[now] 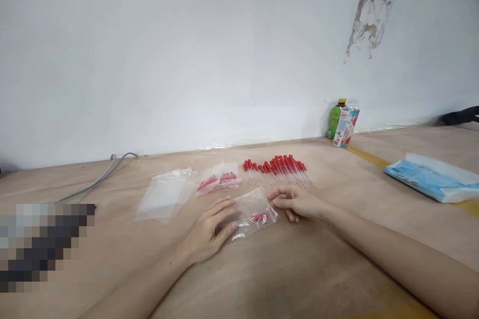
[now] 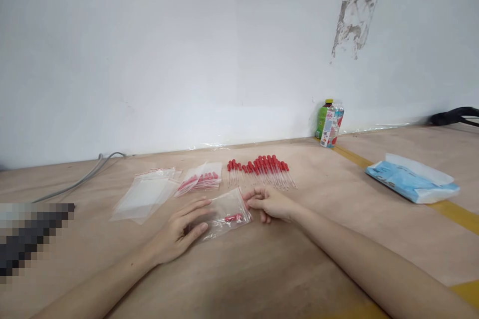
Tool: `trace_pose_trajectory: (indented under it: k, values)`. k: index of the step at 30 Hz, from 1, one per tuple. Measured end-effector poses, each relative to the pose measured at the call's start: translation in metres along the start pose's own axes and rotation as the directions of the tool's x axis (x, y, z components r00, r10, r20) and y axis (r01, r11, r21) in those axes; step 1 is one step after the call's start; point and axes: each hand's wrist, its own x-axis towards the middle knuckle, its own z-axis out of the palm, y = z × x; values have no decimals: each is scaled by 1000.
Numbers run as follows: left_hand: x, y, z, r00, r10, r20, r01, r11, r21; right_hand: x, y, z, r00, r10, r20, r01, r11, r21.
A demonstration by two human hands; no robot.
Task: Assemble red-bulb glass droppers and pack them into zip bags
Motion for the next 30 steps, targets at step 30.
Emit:
trace_pose_trajectory:
  k: [30]
  values:
    - [2,-5,-5,954,12,301,-19,1000,21,94,-32,-8,805,-260,-534,-82,842,-533]
